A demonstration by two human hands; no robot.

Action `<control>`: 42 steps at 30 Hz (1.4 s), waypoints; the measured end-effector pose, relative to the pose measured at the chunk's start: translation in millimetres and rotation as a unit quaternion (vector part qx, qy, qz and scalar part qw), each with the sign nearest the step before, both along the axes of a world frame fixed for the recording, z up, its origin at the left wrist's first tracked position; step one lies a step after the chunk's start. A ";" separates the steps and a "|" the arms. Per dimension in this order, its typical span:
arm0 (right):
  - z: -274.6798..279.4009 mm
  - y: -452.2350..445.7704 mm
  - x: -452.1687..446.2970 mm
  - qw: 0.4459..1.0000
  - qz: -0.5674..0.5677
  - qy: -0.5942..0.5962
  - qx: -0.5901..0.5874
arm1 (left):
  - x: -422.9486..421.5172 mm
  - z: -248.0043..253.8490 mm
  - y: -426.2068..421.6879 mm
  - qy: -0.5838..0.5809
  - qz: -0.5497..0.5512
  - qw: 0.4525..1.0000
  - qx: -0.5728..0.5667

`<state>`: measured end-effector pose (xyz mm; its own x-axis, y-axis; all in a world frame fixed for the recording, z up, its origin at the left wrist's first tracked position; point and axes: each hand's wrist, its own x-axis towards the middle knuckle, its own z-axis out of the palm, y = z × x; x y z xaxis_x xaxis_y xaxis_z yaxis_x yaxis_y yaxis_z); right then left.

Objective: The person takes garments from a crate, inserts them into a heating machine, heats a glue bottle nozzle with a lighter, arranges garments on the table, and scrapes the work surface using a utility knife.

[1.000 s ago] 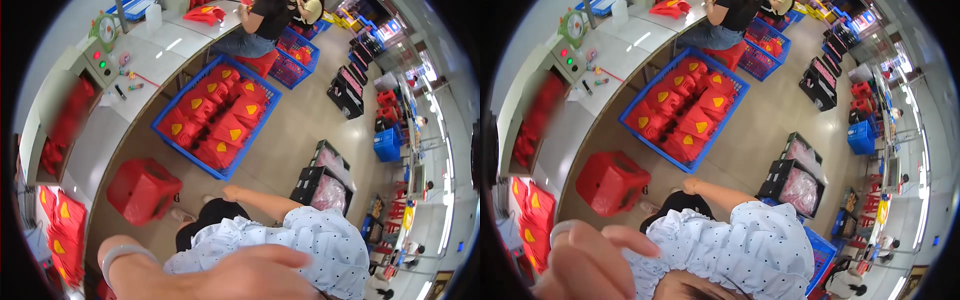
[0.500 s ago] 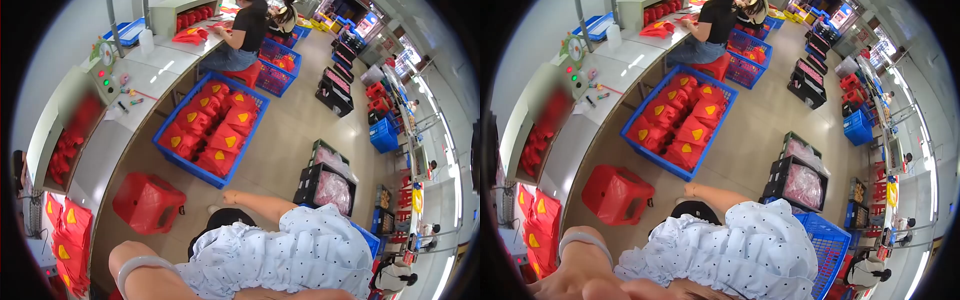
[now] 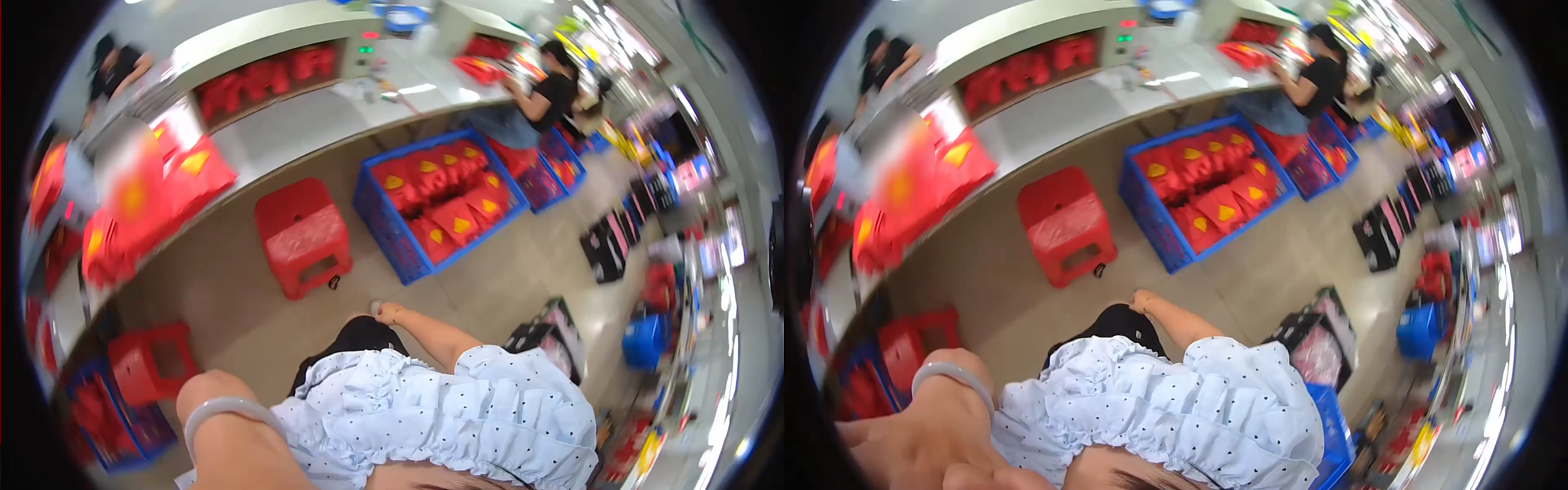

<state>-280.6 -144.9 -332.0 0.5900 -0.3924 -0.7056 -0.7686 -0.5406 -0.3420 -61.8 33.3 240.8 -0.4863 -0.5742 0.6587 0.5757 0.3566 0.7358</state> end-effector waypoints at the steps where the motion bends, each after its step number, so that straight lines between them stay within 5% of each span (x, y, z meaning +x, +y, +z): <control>1: -0.1 10.3 13.7 1.000 0.000 -0.003 0.003 | 10.4 -1.2 20.7 0.008 0.034 0.999 0.000; 7: -2.3 38.5 102.9 0.996 0.081 -0.003 0.037 | 61.7 -5.2 135.1 0.051 0.272 0.961 0.002; 17: -63.9 27.9 304.3 0.947 0.291 0.097 0.101 | 128.4 -20.8 262.6 0.093 0.514 0.853 -0.008; 21: -99.4 53.1 418.2 0.836 0.541 -0.052 0.082 | 153.7 -9.7 296.9 0.085 0.598 0.797 -0.006; 26: -51.9 174.7 557.6 0.878 0.478 0.028 0.009 | 150.7 -22.5 359.9 0.106 0.663 0.741 -0.033; 30: -94.0 266.7 627.3 0.860 0.507 -0.029 0.043 | 150.6 -36.5 425.2 0.106 0.681 0.723 -0.050; 32: -84.2 323.6 643.1 0.839 0.543 0.032 0.022 | 152.3 -47.4 460.3 -0.028 0.748 0.660 -0.056; 36: -101.7 437.5 660.8 0.788 0.614 -0.019 0.047 | 146.3 -112.5 557.6 -0.117 0.757 0.627 0.146; 38: -82.6 491.8 661.9 0.803 0.586 -0.025 0.103 | 143.0 -124.2 619.7 -0.119 0.789 0.440 0.412; 40: -75.3 537.5 661.8 0.805 0.583 -0.019 0.108 | 148.6 -175.4 652.2 -0.119 0.851 0.089 0.504; 42: -52.5 598.5 664.2 0.809 0.576 -0.020 0.117 | 145.8 -243.6 697.0 -0.277 0.711 -0.139 0.631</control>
